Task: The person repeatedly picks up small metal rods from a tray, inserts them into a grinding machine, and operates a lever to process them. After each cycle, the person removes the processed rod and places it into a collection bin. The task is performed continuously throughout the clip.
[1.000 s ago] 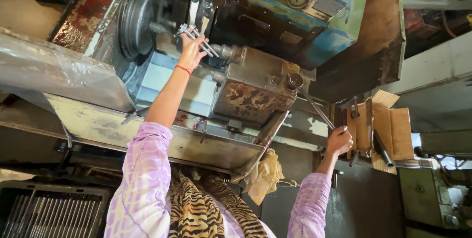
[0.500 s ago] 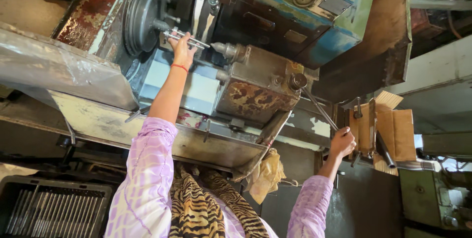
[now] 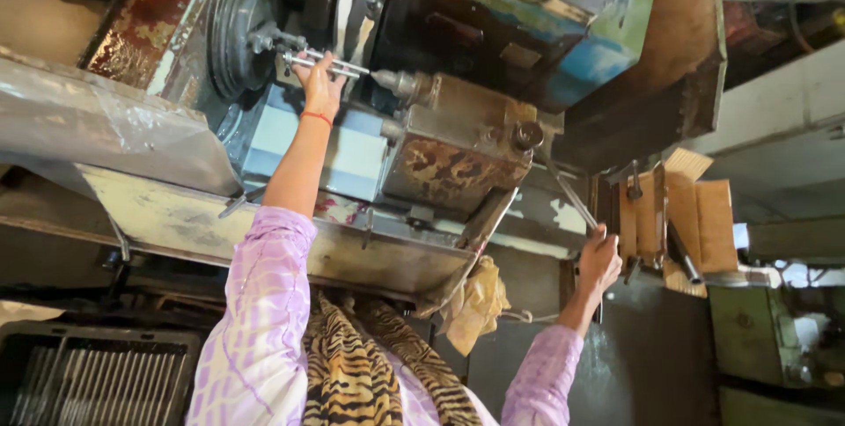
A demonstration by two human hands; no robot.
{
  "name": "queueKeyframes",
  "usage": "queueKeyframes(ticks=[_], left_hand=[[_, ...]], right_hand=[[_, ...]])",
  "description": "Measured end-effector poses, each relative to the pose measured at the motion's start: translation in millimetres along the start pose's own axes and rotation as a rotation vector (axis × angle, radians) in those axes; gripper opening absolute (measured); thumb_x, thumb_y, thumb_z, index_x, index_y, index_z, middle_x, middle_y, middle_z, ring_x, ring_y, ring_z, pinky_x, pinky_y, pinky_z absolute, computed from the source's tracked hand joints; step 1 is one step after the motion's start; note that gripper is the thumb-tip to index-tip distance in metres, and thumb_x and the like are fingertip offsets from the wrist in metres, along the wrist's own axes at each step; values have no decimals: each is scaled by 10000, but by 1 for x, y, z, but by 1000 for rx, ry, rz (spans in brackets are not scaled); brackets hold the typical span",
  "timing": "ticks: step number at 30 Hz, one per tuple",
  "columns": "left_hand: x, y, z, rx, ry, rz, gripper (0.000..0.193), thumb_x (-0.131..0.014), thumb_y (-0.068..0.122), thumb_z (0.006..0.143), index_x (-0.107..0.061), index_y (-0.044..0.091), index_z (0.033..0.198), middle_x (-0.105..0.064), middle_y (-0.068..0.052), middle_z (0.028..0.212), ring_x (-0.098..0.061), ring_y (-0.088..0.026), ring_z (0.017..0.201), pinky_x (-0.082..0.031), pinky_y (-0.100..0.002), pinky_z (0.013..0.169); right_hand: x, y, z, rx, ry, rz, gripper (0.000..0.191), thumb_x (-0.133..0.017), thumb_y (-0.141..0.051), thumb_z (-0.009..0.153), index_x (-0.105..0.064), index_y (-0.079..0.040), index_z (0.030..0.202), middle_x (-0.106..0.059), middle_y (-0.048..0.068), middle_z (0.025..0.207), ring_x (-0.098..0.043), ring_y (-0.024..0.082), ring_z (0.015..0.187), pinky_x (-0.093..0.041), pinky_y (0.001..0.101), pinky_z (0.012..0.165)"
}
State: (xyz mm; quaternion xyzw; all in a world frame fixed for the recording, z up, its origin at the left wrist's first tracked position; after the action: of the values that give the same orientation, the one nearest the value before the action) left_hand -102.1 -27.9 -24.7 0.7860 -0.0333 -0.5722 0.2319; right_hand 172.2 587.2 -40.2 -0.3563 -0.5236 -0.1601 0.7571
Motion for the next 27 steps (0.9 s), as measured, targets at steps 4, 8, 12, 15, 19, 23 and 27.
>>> queueKeyframes(ticks=[4,8,12,15,19,23,27], left_hand=[[-4,0,-3,-2,-31,9,647,-694,-74,880,-343,230,1330,-514,-73,1214,-594,-264,1031,-462,-686,954],[-5,-1,-1,-26,10,28,671,-698,-83,844,-338,240,1309,-514,-34,1182,-594,-237,997,-502,-644,938],[-11,6,-1,-176,252,206,493,-692,-48,858,-411,134,1220,-547,-52,1051,-570,-182,884,-531,-457,841],[-37,14,-10,-323,108,208,358,-712,27,902,-442,129,1114,-517,-16,937,-507,-127,738,-448,-364,684],[-59,24,-75,-334,-222,334,255,-739,127,959,-484,123,973,-477,33,783,-423,-54,544,-336,-241,475],[-27,42,-152,-205,-350,661,299,-768,150,945,-502,138,807,-443,83,677,-381,-14,544,-276,-223,468],[22,76,-190,-316,-470,803,281,-780,147,967,-548,122,811,-474,105,754,-388,-6,668,-301,-232,557]], right_hand=[[5,-8,-4,81,10,4,488,-499,-540,1074,-567,-128,1327,-696,278,1093,-642,543,983,-479,628,829],[12,-19,-13,317,50,187,642,-574,-444,978,-395,-169,1531,-654,306,1163,-629,556,949,-491,610,770],[11,11,-67,81,291,494,437,-619,-401,1003,-491,-73,1261,-636,197,1040,-595,377,844,-488,495,693],[-27,46,-159,-459,286,905,357,-651,-364,1021,-596,-14,984,-634,77,900,-571,196,753,-490,383,624],[-90,38,-285,-1136,-199,1397,261,-684,-307,931,-612,-84,1046,-669,72,929,-630,188,760,-517,350,618],[-96,3,-311,-1047,-566,1916,354,-614,-271,904,-633,-90,1207,-759,126,1069,-765,249,891,-630,359,723],[-69,28,-291,-407,-239,1098,287,-713,-192,889,-623,-78,1136,-663,74,846,-613,124,621,-465,235,489]])
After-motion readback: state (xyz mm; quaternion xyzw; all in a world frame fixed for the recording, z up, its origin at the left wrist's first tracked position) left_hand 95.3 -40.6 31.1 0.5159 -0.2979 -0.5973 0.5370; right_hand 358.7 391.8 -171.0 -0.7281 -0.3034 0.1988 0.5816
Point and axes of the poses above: each hand's wrist, its own z-axis towards the middle knuckle, its own x-axis out of the back of the hand, y = z × x, the point moved 6 cm from there along z, towards the middle knuckle
